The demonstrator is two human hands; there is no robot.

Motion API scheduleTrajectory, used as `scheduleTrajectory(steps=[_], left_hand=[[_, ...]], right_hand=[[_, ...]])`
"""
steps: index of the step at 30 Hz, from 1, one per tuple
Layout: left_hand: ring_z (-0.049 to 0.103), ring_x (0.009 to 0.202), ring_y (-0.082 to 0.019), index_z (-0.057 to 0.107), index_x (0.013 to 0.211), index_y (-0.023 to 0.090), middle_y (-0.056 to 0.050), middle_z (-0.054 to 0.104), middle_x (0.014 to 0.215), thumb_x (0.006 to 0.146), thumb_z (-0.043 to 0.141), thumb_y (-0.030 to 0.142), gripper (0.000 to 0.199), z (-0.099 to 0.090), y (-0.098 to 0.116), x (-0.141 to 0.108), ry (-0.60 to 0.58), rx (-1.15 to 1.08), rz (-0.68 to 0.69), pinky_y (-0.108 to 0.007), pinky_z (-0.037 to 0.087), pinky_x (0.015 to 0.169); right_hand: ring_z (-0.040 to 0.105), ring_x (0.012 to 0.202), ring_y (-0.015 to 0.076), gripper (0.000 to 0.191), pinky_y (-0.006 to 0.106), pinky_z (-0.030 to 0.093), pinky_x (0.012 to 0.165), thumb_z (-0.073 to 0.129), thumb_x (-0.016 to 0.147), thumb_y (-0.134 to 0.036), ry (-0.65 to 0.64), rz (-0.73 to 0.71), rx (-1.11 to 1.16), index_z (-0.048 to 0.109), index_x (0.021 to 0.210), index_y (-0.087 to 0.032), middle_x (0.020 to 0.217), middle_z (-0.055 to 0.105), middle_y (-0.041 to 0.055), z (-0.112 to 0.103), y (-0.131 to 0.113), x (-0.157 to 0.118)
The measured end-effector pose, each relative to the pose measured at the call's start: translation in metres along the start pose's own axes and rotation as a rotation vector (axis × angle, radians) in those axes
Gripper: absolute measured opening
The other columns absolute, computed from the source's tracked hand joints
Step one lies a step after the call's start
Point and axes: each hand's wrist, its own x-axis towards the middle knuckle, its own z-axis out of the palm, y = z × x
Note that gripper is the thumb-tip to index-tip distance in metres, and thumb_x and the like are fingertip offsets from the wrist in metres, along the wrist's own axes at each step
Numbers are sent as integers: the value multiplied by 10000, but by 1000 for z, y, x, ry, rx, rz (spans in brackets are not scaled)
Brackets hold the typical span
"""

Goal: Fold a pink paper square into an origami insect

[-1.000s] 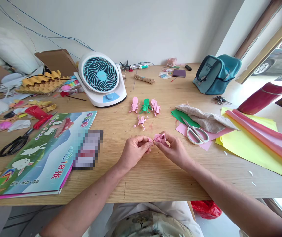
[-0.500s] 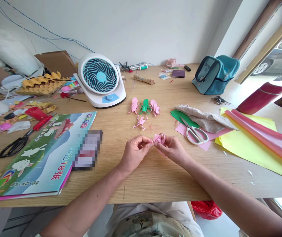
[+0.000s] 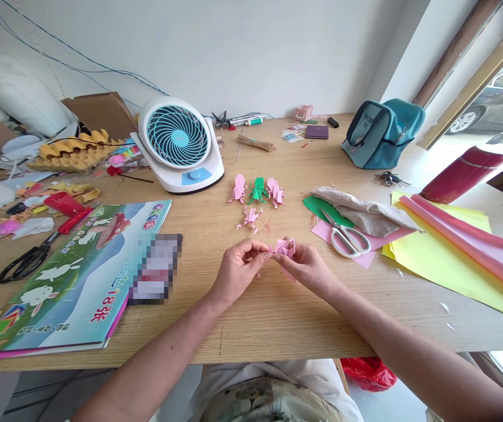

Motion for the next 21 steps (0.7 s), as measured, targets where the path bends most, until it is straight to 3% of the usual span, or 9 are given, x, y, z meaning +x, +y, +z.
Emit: scheduleTrajectory(steps=[6,11,21], left_hand=[[448,498,-57,618,790,153,34,554,654,817,711,465,326,0,-3,4,-34,-64,-49,-159,401,435],[465,512,-70,633,835,156,25,563,673,812,711,474,329,1,-2,4,-30,-74,-74,-169,431,429],[524,619,-82,644,847,164,10,595,752,851,649,248,84,-2,-2,5,-29,25,66,-164,500,512]], right_hand=[[359,521,92,489,248,261,486,665,789,-635,-20,49,108,487,668,-197,572,459,-38,2,2,0],[285,491,81,533,247,207,455,662,773,-656,31,48,45,419,611,-210,521,364,-58,4,0,0],[280,509,76,543,249,195,472,649,748,-676,69,103,4,402,623,-209,552,353,-59,7,-1,0]])
